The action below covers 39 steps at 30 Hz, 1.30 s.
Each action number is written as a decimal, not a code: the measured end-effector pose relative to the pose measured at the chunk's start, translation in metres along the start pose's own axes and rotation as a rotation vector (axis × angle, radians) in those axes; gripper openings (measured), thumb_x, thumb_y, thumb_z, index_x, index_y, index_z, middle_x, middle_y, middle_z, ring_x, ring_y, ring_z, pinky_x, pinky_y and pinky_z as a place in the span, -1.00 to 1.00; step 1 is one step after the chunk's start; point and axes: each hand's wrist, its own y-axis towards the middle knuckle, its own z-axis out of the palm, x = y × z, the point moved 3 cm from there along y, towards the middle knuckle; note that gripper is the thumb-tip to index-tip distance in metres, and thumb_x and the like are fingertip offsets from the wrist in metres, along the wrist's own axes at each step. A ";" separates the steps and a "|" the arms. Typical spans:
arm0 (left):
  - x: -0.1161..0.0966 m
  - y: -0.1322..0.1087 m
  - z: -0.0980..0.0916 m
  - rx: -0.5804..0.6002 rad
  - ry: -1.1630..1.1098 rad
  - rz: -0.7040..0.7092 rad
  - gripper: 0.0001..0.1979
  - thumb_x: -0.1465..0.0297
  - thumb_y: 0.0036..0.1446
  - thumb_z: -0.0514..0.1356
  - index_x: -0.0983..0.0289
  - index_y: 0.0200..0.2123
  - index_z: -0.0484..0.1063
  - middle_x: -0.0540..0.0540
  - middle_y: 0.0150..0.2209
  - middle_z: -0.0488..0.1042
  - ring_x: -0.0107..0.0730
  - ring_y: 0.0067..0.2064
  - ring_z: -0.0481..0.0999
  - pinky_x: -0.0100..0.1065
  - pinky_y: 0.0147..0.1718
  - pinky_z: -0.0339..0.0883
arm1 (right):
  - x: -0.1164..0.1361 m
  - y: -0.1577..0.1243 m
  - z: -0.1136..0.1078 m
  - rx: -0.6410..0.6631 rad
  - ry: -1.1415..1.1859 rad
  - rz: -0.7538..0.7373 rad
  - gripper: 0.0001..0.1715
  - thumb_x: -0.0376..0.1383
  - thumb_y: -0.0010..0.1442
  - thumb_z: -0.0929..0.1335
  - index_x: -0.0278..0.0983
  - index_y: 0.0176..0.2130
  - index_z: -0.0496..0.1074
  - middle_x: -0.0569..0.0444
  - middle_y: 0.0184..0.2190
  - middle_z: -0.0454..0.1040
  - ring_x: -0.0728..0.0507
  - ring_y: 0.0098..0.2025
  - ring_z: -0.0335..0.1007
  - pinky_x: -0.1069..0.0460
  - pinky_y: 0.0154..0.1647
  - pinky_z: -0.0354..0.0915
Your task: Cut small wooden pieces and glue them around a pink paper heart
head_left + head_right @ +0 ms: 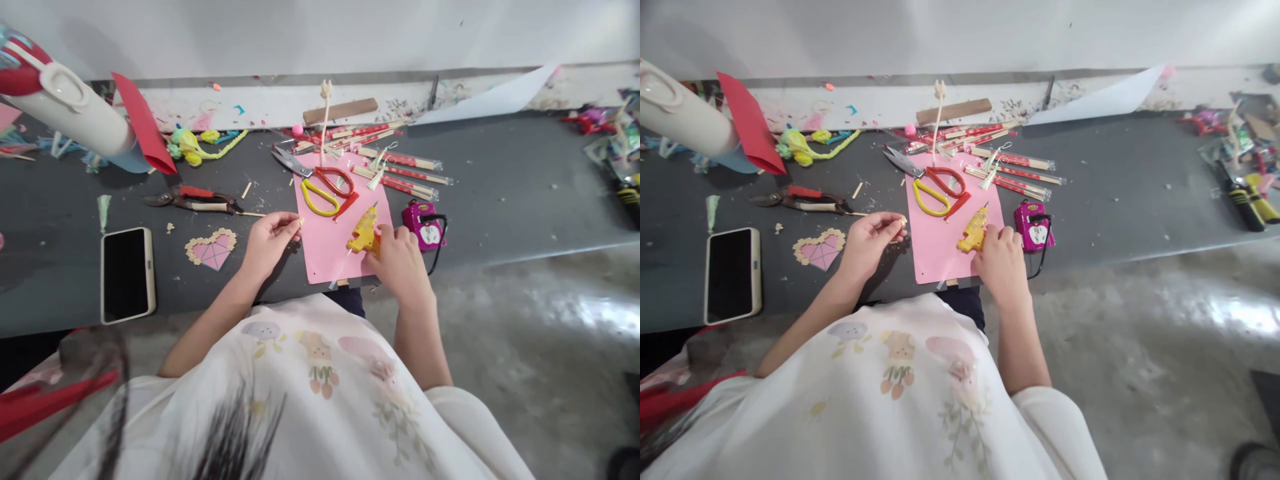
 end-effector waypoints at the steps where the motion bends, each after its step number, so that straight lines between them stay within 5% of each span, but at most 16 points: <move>1: -0.001 -0.001 0.000 0.001 0.003 0.000 -0.69 0.21 -0.01 0.41 0.31 -0.28 0.55 0.05 -0.38 0.56 -0.50 -0.38 0.55 -0.45 -0.35 0.47 | 0.004 0.004 -0.003 -0.007 0.009 -0.003 -0.58 -0.38 0.16 0.29 -0.47 0.01 0.39 -0.32 -0.17 0.38 -0.38 -0.13 0.31 -0.22 -0.07 0.26; 10: -0.002 -0.006 0.001 0.002 0.021 0.008 -0.67 0.18 -0.03 0.41 0.30 -0.29 0.54 0.06 -0.38 0.57 -0.47 -0.39 0.56 -0.42 -0.36 0.48 | 0.046 0.049 0.003 0.003 0.115 -0.234 -0.67 -0.43 0.27 0.21 -0.36 -0.14 0.54 -0.22 -0.21 0.45 -0.30 -0.12 0.35 -0.14 -0.11 0.25; 26: -0.001 -0.009 -0.003 -0.009 0.007 0.017 -0.72 0.23 0.02 0.38 0.30 -0.28 0.55 0.06 -0.36 0.57 -0.51 -0.39 0.56 -0.45 -0.37 0.47 | 0.036 0.074 0.015 0.046 0.085 -0.398 -0.71 -0.46 0.25 0.22 -0.37 -0.26 0.53 -0.17 -0.25 0.47 -0.29 -0.12 0.36 -0.10 -0.13 0.26; 39: -0.027 -0.022 0.006 0.014 0.034 0.146 -0.76 0.23 0.07 0.38 0.26 -0.25 0.55 0.04 -0.33 0.59 -0.53 -0.37 0.59 -0.50 -0.34 0.48 | 0.059 0.042 -0.031 -0.065 0.828 -0.537 -0.91 -0.37 0.28 0.31 -0.24 -0.29 0.39 0.05 -0.33 0.42 -0.08 -0.32 0.30 0.01 -0.32 0.23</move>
